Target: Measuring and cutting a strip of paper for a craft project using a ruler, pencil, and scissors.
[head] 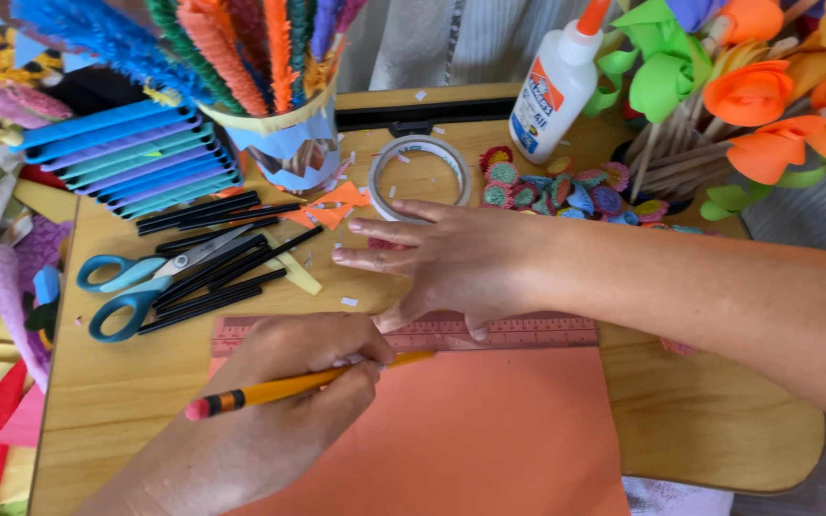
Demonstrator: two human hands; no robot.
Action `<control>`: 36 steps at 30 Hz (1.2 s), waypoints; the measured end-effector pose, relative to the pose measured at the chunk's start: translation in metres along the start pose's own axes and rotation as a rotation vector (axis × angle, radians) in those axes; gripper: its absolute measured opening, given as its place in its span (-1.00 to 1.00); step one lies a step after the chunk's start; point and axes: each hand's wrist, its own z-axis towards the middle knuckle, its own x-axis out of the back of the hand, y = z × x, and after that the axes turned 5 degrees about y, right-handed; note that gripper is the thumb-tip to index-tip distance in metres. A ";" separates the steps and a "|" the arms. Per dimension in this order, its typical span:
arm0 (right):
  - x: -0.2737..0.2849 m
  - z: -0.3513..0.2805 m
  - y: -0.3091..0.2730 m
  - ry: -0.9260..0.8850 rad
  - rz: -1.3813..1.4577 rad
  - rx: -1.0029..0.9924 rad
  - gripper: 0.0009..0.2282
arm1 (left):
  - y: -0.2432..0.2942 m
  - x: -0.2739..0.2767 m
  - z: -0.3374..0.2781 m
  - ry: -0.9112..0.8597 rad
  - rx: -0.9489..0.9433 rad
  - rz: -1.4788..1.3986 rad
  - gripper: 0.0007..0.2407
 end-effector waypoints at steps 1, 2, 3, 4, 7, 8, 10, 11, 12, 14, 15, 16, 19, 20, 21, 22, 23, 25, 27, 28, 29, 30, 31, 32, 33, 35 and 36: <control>-0.004 -0.001 0.001 0.050 -0.015 0.021 -0.14 | -0.003 0.004 -0.001 0.006 0.019 0.054 -0.87; -0.009 -0.001 0.003 0.052 -0.017 0.031 -0.14 | -0.004 0.008 -0.004 0.013 0.025 0.054 -0.87; -0.015 -0.001 0.005 0.106 -0.072 0.050 -0.02 | -0.006 0.011 -0.006 0.059 -0.080 -0.015 -0.88; -0.021 -0.002 0.007 0.161 -0.126 0.070 0.12 | -0.007 0.015 -0.008 0.105 -0.187 -0.082 -0.88; -0.025 -0.003 0.009 0.222 -0.130 0.091 0.17 | -0.010 0.029 -0.013 0.079 -0.045 -0.028 -0.87; -0.025 -0.003 0.009 0.224 -0.131 0.101 0.17 | -0.010 0.033 -0.013 0.088 -0.038 -0.027 -0.87; -0.025 -0.003 0.010 0.207 -0.117 0.103 0.16 | -0.009 0.041 -0.015 0.062 0.113 0.067 -0.85; -0.023 -0.004 0.010 0.210 -0.119 0.115 0.16 | -0.010 0.044 -0.016 0.073 0.121 0.068 -0.85; -0.021 -0.005 0.010 0.258 -0.126 0.118 0.19 | -0.012 0.047 -0.018 0.090 0.132 0.070 -0.84; -0.019 -0.006 0.009 0.310 -0.133 0.134 0.23 | -0.013 0.055 -0.022 0.116 0.153 0.073 -0.84; -0.019 -0.006 0.009 0.284 -0.114 0.124 0.20 | -0.012 0.059 -0.024 0.112 0.196 0.075 -0.85; -0.019 -0.006 0.009 0.257 -0.096 0.113 0.18 | -0.012 0.063 -0.026 0.108 0.238 0.076 -0.86; -0.015 -0.005 0.008 0.265 -0.073 0.112 0.21 | -0.010 0.076 -0.030 0.105 0.347 0.087 -0.85; -0.017 -0.006 0.009 0.268 -0.074 0.124 0.21 | -0.006 0.080 -0.031 0.115 0.355 0.087 -0.85; -0.019 -0.006 0.009 0.327 -0.154 0.133 0.25 | -0.001 0.084 -0.032 0.121 0.415 0.087 -0.85; -0.022 -0.007 0.010 0.387 -0.233 0.141 0.29 | 0.003 0.088 -0.033 0.128 0.476 0.086 -0.85; -0.021 -0.006 0.009 0.391 -0.232 0.152 0.29 | 0.000 0.092 -0.035 0.135 0.484 0.084 -0.85; -0.019 -0.007 0.009 0.382 -0.271 0.142 0.30 | -0.006 0.097 -0.038 0.151 0.449 0.089 -0.82; -0.013 -0.007 0.007 0.343 -0.219 0.144 0.26 | -0.010 0.102 -0.041 0.160 0.466 0.103 -0.84; -0.010 -0.007 0.006 0.302 -0.167 0.136 0.21 | -0.012 0.104 -0.042 0.163 0.476 0.119 -0.85; -0.010 -0.007 0.006 0.302 -0.167 0.139 0.21 | -0.008 0.107 -0.043 0.166 0.479 0.118 -0.85; -0.011 -0.007 0.006 0.327 -0.189 0.141 0.23 | -0.004 0.109 -0.043 0.157 0.559 0.175 -0.85; -0.011 -0.008 0.006 0.352 -0.211 0.141 0.25 | 0.001 0.112 -0.043 0.147 0.638 0.232 -0.84; -0.011 -0.007 0.006 0.352 -0.211 0.143 0.25 | -0.002 0.114 -0.044 0.148 0.639 0.231 -0.84; -0.011 -0.007 0.006 0.362 -0.222 0.138 0.27 | -0.005 0.115 -0.045 0.165 0.624 0.212 -0.84; -0.012 -0.007 0.006 0.372 -0.234 0.133 0.29 | -0.012 0.117 -0.046 0.181 0.608 0.193 -0.84; -0.013 -0.007 0.006 0.371 -0.234 0.135 0.29 | -0.015 0.118 -0.046 0.193 0.604 0.172 -0.84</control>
